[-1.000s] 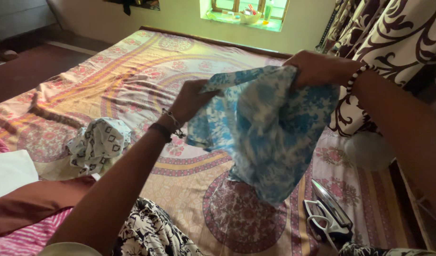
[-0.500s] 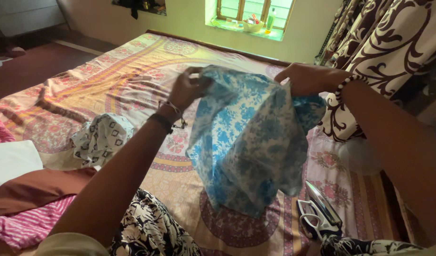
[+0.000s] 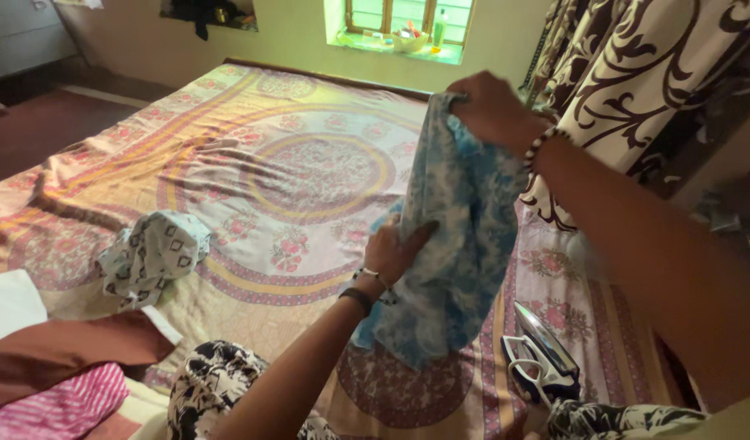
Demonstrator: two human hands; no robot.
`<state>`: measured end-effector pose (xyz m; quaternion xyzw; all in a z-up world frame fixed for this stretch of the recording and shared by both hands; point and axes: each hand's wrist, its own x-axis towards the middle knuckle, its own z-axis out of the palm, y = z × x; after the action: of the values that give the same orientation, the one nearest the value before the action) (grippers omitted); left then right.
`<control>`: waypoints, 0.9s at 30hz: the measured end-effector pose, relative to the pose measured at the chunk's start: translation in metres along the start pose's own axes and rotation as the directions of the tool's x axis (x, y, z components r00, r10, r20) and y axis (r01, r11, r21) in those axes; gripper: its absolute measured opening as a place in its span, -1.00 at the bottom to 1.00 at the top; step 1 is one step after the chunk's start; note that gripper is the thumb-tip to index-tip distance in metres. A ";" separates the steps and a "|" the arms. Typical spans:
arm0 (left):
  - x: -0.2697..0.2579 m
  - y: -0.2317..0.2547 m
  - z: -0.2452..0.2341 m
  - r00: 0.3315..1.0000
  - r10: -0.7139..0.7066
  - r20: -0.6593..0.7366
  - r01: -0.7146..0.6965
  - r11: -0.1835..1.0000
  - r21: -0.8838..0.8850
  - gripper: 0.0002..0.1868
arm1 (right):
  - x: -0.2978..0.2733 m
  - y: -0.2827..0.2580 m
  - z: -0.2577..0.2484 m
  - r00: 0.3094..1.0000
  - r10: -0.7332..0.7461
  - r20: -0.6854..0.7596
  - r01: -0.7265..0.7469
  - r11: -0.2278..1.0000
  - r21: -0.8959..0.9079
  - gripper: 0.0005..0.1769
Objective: The person irons a brown and white t-shirt on a bed, then switches to a blue patterned dress. They smooth the fabric with their hands and use an electric iron to press the garments flat.
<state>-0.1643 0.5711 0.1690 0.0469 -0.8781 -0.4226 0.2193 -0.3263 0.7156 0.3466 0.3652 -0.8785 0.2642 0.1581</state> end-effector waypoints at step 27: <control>0.067 -0.093 -0.020 0.931 -0.325 0.168 0.236 0.184 -0.954 -0.36 | -0.035 -0.046 0.017 0.823 0.221 0.523 -0.428 0.846 0.317 -0.43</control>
<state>-0.2253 0.4798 0.1323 0.0776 -0.3999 -0.9005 0.1520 -0.2708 0.6978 0.3326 0.2840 -0.8621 0.3746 -0.1891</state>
